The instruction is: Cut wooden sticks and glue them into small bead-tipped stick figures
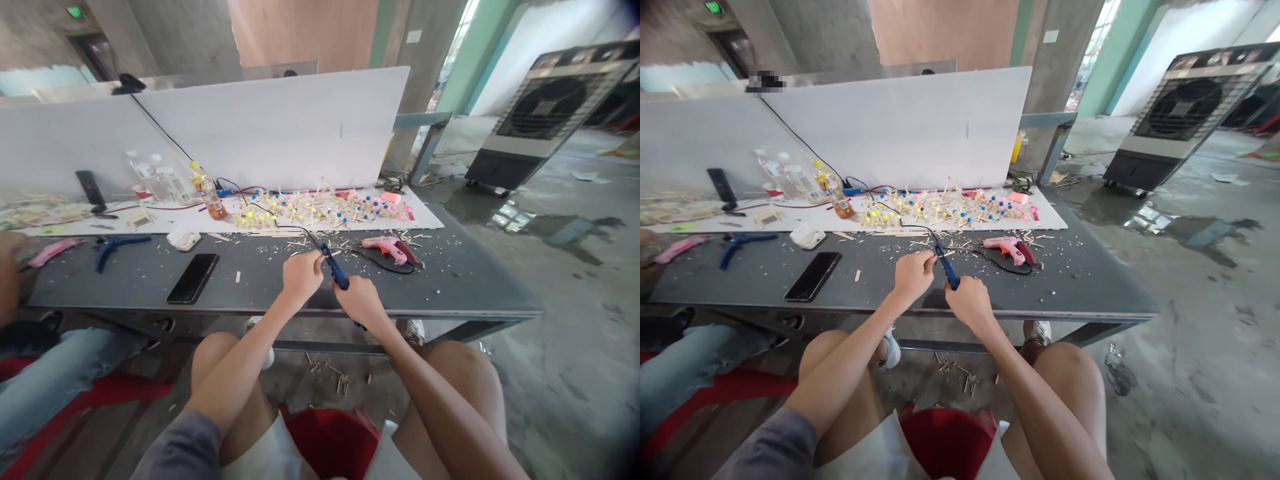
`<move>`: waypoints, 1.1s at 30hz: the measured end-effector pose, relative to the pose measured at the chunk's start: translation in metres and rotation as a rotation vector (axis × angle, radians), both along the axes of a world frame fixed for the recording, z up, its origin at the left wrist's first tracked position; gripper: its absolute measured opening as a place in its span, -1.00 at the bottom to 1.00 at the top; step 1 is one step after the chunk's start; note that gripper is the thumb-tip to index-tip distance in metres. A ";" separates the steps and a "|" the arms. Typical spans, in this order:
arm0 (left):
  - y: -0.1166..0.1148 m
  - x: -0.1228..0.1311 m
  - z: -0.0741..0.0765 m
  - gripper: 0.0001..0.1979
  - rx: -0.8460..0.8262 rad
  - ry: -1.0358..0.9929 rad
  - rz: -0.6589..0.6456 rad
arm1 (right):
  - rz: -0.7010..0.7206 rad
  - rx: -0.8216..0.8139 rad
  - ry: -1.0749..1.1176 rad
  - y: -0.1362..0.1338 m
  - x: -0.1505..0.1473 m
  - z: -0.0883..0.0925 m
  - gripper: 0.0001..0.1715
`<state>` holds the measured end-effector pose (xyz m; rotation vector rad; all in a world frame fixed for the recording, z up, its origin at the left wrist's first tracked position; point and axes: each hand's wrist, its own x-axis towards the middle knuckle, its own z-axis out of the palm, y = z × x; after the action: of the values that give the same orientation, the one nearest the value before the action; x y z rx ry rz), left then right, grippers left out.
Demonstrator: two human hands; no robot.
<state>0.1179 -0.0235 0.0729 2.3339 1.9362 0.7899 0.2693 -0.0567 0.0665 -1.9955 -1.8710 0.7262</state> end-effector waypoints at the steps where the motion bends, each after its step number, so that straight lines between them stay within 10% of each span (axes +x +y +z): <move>1: 0.005 -0.002 0.000 -0.72 -0.023 -0.017 0.020 | 0.012 -0.007 -0.011 0.006 -0.002 0.000 -0.56; 16: 0.106 -0.054 -0.021 -0.66 -0.360 -0.516 0.057 | 0.144 -0.082 -0.019 0.116 -0.045 -0.018 -0.56; 27: 0.106 -0.094 -0.042 -0.86 -0.218 -0.338 0.219 | 0.022 -0.140 0.309 0.111 0.002 -0.008 -0.62; 33: 0.128 -0.070 -0.043 -0.77 -0.201 -0.199 0.192 | -0.093 -0.036 0.337 0.091 0.037 -0.007 -0.60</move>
<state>0.0479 0.1045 0.0301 1.9032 2.0656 0.7639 0.3066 0.0340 0.0592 -1.8305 -1.5709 1.0043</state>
